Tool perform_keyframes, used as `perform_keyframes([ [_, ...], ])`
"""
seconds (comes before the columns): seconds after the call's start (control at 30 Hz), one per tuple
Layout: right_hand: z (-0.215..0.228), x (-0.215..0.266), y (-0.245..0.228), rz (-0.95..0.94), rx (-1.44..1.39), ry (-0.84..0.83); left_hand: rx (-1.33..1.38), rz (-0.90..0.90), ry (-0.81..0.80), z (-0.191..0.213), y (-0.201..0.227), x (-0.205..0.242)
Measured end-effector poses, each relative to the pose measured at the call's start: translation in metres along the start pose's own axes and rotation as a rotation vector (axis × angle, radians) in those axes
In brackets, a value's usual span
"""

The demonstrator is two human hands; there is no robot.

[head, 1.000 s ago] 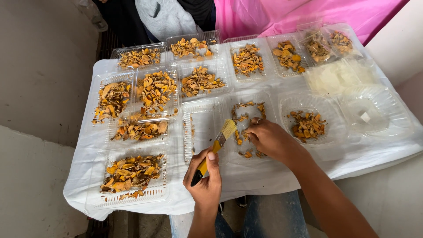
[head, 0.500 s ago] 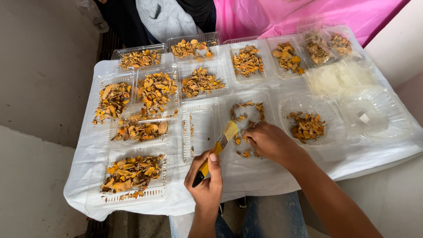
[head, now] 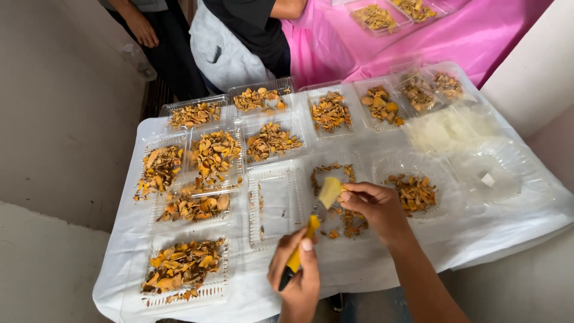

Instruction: The person sorts dried food pieces from plastic trays into small bags by hand and uses a brush to clean off small debris from the items.

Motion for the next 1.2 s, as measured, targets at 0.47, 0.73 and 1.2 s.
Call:
perform_keyframes([
  [0.47,0.001,0.011,-0.011,0.019,-0.117,0.159,-0.087,-0.051,-0.075,-0.006,0.013,-0.003],
  [0.73,0.041,0.018,-0.058,0.229,0.172,0.216,-0.094,-0.053,-0.018,0.001,-0.004,0.001],
  [1.2,0.095,0.0,-0.045,0.324,1.292,-0.022,0.003,0.137,0.021,0.01,-0.041,0.006],
])
Point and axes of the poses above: each hand's wrist, its own x-axis away from the middle knuckle, its own z-axis out of the back of the hand, y = z × x, the point moved 9 cm from there along -x, towards the middle knuckle, and after that the axes turned 15 degrees about z, right-handed, at the moved point
